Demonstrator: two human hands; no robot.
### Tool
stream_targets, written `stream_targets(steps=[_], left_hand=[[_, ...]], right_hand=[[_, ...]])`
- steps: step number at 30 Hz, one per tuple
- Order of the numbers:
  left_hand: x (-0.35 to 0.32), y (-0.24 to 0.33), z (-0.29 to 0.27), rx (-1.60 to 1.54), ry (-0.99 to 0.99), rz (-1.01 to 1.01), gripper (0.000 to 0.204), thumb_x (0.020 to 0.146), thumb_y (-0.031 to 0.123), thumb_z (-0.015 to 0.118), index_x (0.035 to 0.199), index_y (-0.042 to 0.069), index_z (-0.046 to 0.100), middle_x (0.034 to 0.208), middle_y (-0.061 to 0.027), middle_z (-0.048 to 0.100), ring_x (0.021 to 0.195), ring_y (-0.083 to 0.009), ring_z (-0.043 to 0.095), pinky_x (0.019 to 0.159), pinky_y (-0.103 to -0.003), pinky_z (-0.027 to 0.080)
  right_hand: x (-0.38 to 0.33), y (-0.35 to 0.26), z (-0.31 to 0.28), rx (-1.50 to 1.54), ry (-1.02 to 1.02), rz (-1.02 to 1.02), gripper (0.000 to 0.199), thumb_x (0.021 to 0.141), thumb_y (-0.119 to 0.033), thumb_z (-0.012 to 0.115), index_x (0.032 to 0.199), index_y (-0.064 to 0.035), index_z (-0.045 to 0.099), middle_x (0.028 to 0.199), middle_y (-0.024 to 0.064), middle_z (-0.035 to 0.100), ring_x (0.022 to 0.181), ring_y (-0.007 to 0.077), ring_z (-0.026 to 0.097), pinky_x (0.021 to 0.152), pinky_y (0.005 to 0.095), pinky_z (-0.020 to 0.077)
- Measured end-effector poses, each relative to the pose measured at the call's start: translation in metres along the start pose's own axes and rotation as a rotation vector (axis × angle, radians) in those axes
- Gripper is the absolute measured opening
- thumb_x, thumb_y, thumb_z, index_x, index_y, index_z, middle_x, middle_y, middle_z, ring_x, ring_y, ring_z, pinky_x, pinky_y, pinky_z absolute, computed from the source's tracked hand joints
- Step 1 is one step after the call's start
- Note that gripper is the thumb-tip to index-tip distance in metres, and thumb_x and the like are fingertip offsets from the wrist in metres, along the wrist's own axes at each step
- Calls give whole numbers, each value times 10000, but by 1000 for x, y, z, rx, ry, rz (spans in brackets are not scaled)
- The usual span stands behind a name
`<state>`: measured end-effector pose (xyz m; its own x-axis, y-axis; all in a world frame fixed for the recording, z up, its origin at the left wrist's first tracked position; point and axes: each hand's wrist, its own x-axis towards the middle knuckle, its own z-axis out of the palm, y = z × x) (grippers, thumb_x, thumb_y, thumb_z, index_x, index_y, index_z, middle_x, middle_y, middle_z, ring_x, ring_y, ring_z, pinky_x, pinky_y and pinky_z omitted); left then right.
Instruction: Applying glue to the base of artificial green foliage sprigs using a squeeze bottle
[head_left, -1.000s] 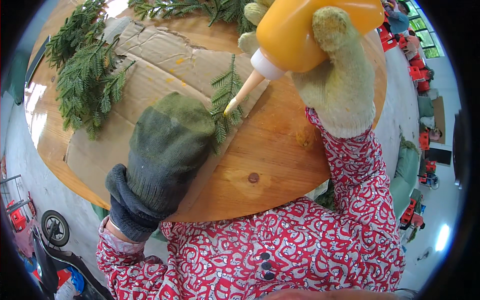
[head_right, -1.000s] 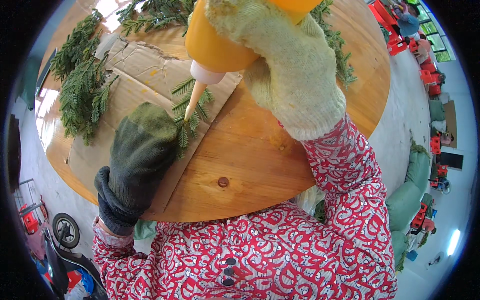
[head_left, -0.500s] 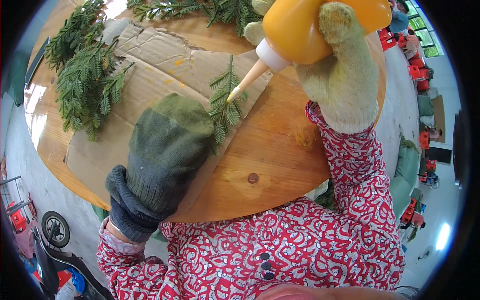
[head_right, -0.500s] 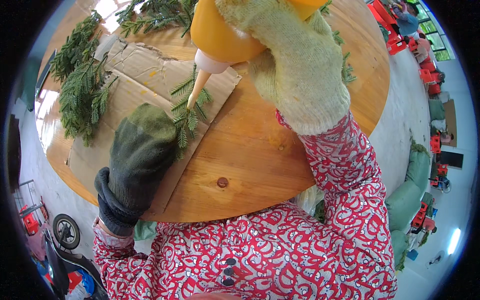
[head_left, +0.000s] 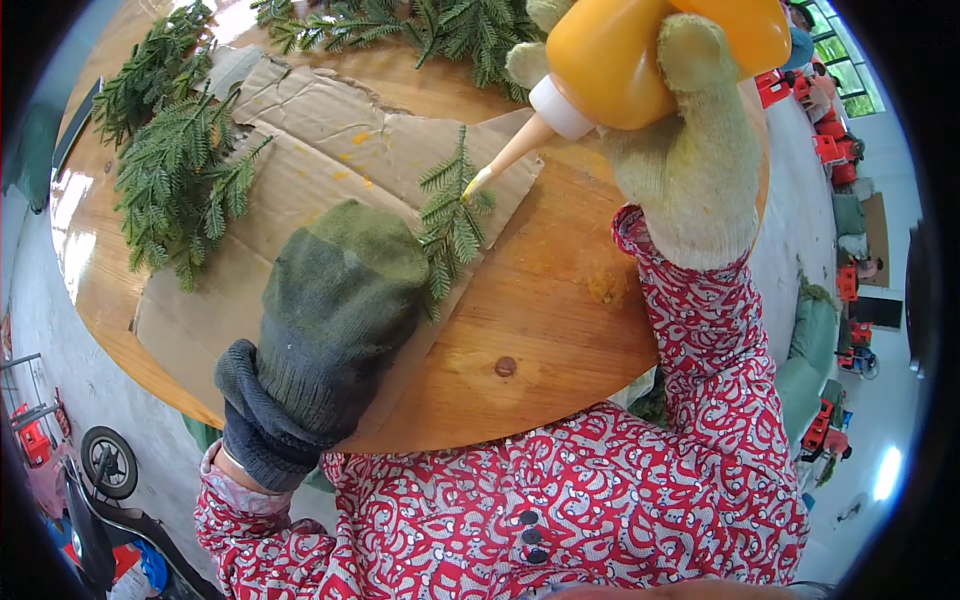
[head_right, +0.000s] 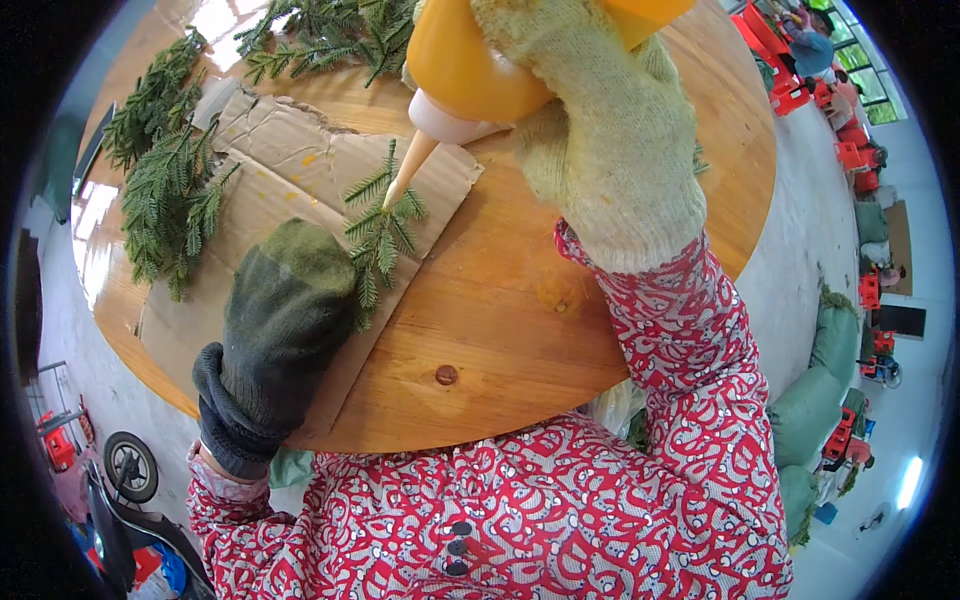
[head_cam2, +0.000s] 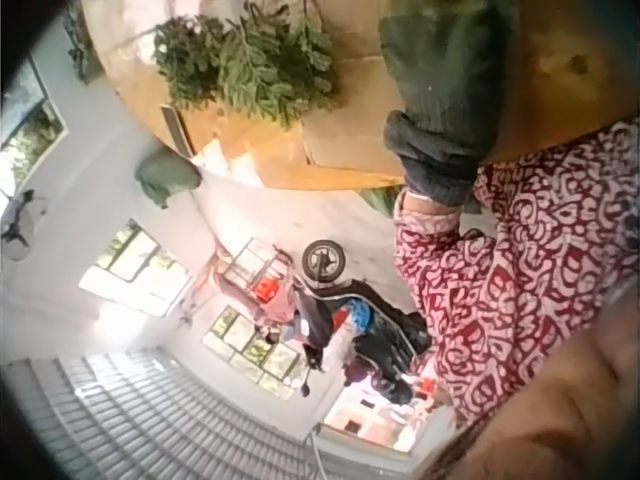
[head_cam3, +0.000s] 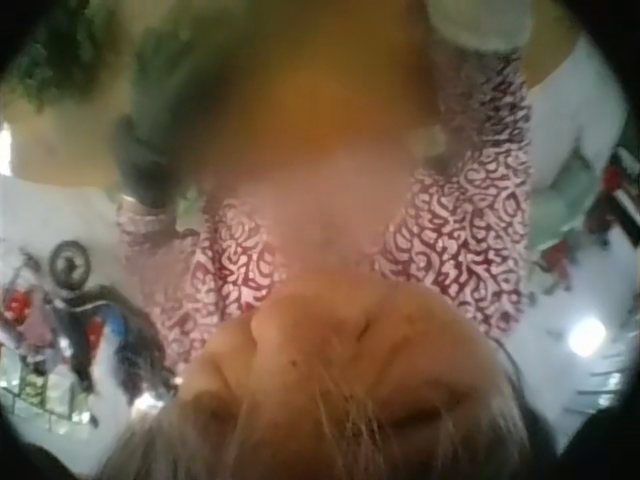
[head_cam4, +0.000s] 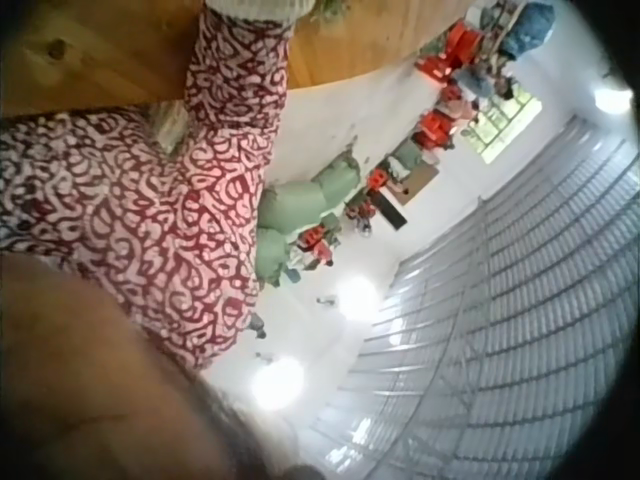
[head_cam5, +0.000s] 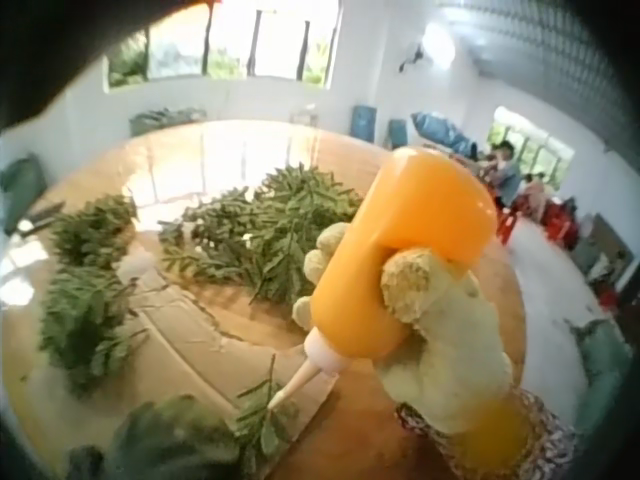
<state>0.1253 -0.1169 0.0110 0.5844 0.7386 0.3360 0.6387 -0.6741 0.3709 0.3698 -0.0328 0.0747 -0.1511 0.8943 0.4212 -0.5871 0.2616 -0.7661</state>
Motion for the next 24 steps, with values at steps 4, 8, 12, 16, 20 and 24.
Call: stream_targets(steps=[4, 8, 12, 16, 20, 24], left_hand=[[-1, 0, 1, 5, -6, -17, 370, 785, 85, 723, 1150, 66, 671, 1235, -177, 618, 1230, -398, 535, 1068, -509, 371], [-2, 0, 1, 14, -13, -27, 360, 789, 87, 722, 1146, 70, 675, 1235, -179, 618, 1223, -398, 539, 1063, -509, 376], [-2, 0, 1, 15, -1, -18, 353, 791, 86, 721, 1141, 71, 678, 1232, -178, 620, 1217, -397, 544, 1059, -509, 379], [0, 1, 1, 12, -3, -16, 356, 786, 84, 723, 1140, 71, 679, 1228, -176, 623, 1213, -395, 547, 1056, -509, 381], [-1, 2, 0, 24, -14, -28, 363, 783, 85, 723, 1143, 76, 679, 1231, -171, 621, 1219, -393, 542, 1061, -509, 378], [-2, -1, 1, 12, -15, -18, 364, 785, 89, 718, 1146, 80, 678, 1238, -171, 615, 1225, -392, 536, 1066, -509, 373]], right_hand=[[0, -4, 6, -89, 53, -32, 553, 900, -274, 680, 1301, 30, 452, 1109, 214, 618, 932, 302, 667, 771, 427, 594], [0, 1, 3, 23, 62, -17, 562, 894, -269, 687, 1312, 25, 452, 1124, 202, 618, 947, 298, 665, 794, 433, 593], [-2, 4, -12, -67, 4, 147, 579, 879, -254, 700, 1334, 5, 453, 1158, 176, 611, 972, 284, 660, 833, 432, 584], [0, 2, 0, 50, 121, 126, 569, 875, -260, 702, 1332, -15, 468, 1162, 164, 607, 981, 282, 660, 836, 421, 582], [1, 4, -5, 36, 95, 44, 565, 876, -268, 704, 1331, -28, 471, 1152, 160, 606, 963, 286, 667, 818, 412, 584], [4, 9, -23, -119, -10, 70, 562, 882, -279, 703, 1328, -30, 469, 1149, 162, 605, 936, 287, 673, 789, 410, 588]])
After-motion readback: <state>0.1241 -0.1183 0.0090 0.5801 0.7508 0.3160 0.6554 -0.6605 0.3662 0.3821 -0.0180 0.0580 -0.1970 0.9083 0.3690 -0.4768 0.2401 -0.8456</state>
